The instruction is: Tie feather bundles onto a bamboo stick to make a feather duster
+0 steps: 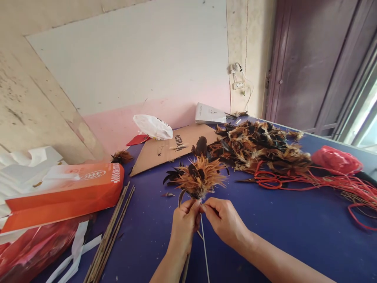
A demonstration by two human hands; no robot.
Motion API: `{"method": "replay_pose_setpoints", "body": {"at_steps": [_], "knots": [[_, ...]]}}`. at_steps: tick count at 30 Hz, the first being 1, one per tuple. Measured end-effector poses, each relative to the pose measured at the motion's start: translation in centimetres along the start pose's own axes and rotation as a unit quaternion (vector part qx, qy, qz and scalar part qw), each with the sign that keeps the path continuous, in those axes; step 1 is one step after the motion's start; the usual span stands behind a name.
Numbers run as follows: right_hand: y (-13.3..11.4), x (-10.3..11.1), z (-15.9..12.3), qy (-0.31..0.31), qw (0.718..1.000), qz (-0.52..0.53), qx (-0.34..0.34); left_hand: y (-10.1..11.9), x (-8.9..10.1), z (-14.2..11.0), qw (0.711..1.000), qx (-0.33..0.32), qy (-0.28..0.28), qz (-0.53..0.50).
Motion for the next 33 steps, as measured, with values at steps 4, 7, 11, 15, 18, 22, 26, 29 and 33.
{"method": "replay_pose_setpoints", "body": {"at_steps": [4, 7, 11, 15, 18, 22, 26, 29, 33], "knots": [[-0.2, 0.1, -0.1, -0.004, 1.000, 0.024, 0.000, 0.2, -0.1, -0.2, 1.000, 0.002, 0.002, -0.003], [-0.3, 0.0, -0.1, -0.009, 0.999, 0.038, 0.001, 0.3, -0.1, -0.2, 1.000, 0.005, 0.003, -0.003], [-0.2, 0.0, -0.2, -0.006, 0.998, 0.065, -0.001, 0.2, -0.2, -0.3, 1.000, 0.013, 0.000, 0.005], [-0.4, 0.2, -0.3, -0.004, 0.996, 0.094, -0.005, 0.2, -0.1, -0.3, 1.000, 0.017, 0.014, 0.008], [-0.8, 0.3, -0.4, -0.009, 0.993, 0.115, -0.002, 0.2, -0.3, -0.3, 0.999, 0.029, 0.022, -0.010], [-1.2, 0.5, -0.5, -0.009, 0.991, 0.134, 0.020, 0.2, -0.5, -0.5, 0.998, 0.038, 0.021, -0.035], [-0.9, 0.5, -0.5, 0.002, 0.989, 0.148, 0.011, -0.1, -0.5, -0.5, 0.998, 0.059, 0.011, -0.032], [-0.7, 0.5, -0.3, -0.004, 0.986, 0.166, -0.004, -0.2, -0.5, -0.4, 0.997, 0.066, -0.012, -0.031], [-0.3, 0.7, 0.4, -0.019, 0.984, 0.176, -0.010, 0.4, 0.4, 0.0, 0.995, 0.069, -0.012, -0.076]]}}
Point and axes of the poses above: each hand's wrist, its own z-axis towards the middle knuckle, its own x-axis out of the back of the hand, y = z × x, the point moved 7 cm from there along z, towards the middle knuckle, and after that the axes turned 15 degrees about -z, right-handed, at the moved point
